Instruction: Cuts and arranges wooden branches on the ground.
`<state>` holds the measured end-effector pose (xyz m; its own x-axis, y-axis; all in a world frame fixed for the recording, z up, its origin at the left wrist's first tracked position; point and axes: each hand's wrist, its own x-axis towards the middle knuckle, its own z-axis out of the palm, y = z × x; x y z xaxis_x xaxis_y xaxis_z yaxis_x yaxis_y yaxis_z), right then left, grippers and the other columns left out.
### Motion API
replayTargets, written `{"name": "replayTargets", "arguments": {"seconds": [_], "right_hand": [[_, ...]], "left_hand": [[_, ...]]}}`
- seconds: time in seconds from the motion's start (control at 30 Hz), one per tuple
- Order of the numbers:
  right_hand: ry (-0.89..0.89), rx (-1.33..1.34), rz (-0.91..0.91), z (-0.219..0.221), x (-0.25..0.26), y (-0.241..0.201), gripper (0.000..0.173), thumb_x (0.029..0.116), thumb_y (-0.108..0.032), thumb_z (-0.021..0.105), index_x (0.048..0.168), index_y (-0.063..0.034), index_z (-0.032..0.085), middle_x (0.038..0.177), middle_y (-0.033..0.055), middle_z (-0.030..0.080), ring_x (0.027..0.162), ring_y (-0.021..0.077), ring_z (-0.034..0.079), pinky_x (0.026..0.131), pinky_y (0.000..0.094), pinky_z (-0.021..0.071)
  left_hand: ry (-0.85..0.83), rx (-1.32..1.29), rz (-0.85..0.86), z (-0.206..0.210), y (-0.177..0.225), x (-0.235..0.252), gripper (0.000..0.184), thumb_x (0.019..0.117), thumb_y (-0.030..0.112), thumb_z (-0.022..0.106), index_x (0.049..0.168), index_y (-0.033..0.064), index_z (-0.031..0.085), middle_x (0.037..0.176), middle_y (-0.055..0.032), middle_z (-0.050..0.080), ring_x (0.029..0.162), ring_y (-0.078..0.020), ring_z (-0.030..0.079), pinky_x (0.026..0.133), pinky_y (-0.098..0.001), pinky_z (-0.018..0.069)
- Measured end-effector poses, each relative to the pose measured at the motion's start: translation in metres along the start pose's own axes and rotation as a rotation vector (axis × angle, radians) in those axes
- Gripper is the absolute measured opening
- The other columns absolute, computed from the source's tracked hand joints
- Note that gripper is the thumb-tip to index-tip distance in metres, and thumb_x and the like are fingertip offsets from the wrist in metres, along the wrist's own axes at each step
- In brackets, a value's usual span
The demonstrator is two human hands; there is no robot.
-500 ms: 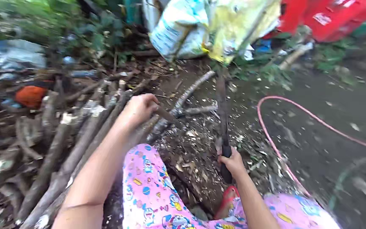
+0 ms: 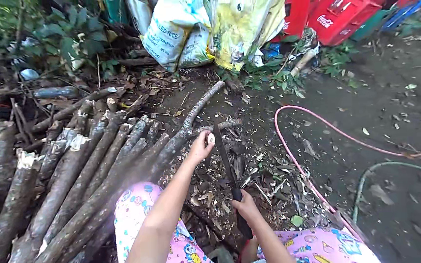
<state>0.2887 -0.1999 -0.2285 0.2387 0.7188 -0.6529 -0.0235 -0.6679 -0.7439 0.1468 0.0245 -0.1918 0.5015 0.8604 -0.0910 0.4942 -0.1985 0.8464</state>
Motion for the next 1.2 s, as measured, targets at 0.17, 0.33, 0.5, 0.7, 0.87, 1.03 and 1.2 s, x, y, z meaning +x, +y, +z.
{"name": "replayTargets", "arguments": {"seconds": [0.17,0.33,0.5,0.7,0.87,1.03,1.2], "right_hand": [[-0.037,0.035,0.026,0.007,-0.002,-0.008,0.039,0.087,0.007,0.066,0.123,0.0049,0.052,0.076,0.0101,0.059,0.053,0.0151,0.059,0.053,0.0302,0.0551],[0.107,-0.081,-0.139,-0.012,-0.019,-0.021,0.046,0.0812,-0.002,0.068,0.124,0.0042,0.054,0.079,0.0115,0.062,0.057,0.0187,0.061,0.057,0.0371,0.0554],[0.203,-0.165,-0.329,-0.028,-0.046,-0.043,0.052,0.083,-0.014,0.072,0.128,0.0057,0.056,0.08,0.0099,0.065,0.06,0.0161,0.064,0.06,0.036,0.0577],[0.289,-0.325,-0.403,-0.022,-0.051,-0.046,0.047,0.0844,-0.013,0.071,0.124,0.0088,0.059,0.081,0.0138,0.066,0.065,0.0204,0.064,0.064,0.0407,0.0551],[0.228,-0.426,-0.228,-0.025,-0.04,-0.048,0.045,0.0871,-0.01,0.071,0.128,0.0064,0.058,0.085,0.0161,0.066,0.07,0.0252,0.063,0.07,0.0453,0.0537],[0.169,-0.267,-0.208,-0.031,-0.045,-0.049,0.047,0.0839,-0.011,0.071,0.127,0.0035,0.056,0.082,0.0111,0.065,0.06,0.0184,0.063,0.061,0.0379,0.057],[0.228,-0.369,-0.212,-0.032,-0.056,-0.05,0.05,0.0868,-0.012,0.071,0.131,0.0062,0.055,0.083,0.0151,0.065,0.065,0.0237,0.064,0.066,0.0441,0.0555]], "left_hand": [[-0.05,0.011,-0.055,0.019,-0.011,-0.002,0.056,0.0994,0.011,0.066,0.148,-0.0057,0.045,0.145,-0.0263,0.055,0.136,-0.0335,0.055,0.118,-0.0438,0.0411],[-0.031,0.018,0.004,0.02,0.004,0.003,0.052,0.1029,0.01,0.061,0.148,-0.009,0.044,0.148,-0.0287,0.052,0.138,-0.0343,0.054,0.119,-0.0416,0.0399],[-0.085,0.007,0.033,0.035,0.003,0.017,0.053,0.1028,0.008,0.061,0.149,-0.01,0.042,0.149,-0.0295,0.05,0.137,-0.0354,0.054,0.118,-0.042,0.0411],[-0.111,0.012,0.025,0.048,0.006,0.016,0.053,0.1034,0.008,0.06,0.151,-0.0084,0.042,0.151,-0.0285,0.048,0.139,-0.0352,0.053,0.119,-0.0418,0.0403],[-0.129,0.02,0.02,0.049,0.003,0.019,0.054,0.104,0.008,0.059,0.152,-0.0075,0.04,0.152,-0.0279,0.048,0.14,-0.0346,0.052,0.119,-0.041,0.0397],[-0.128,0.048,0.038,0.043,0.016,0.018,0.051,0.1045,0.011,0.059,0.15,-0.0073,0.043,0.15,-0.0271,0.05,0.14,-0.0344,0.052,0.12,-0.0425,0.0384],[-0.123,0.109,0.131,0.044,0.023,0.021,0.048,0.105,0.013,0.059,0.147,-0.0071,0.047,0.147,-0.0268,0.054,0.135,-0.0374,0.056,0.116,-0.0488,0.042]]}}
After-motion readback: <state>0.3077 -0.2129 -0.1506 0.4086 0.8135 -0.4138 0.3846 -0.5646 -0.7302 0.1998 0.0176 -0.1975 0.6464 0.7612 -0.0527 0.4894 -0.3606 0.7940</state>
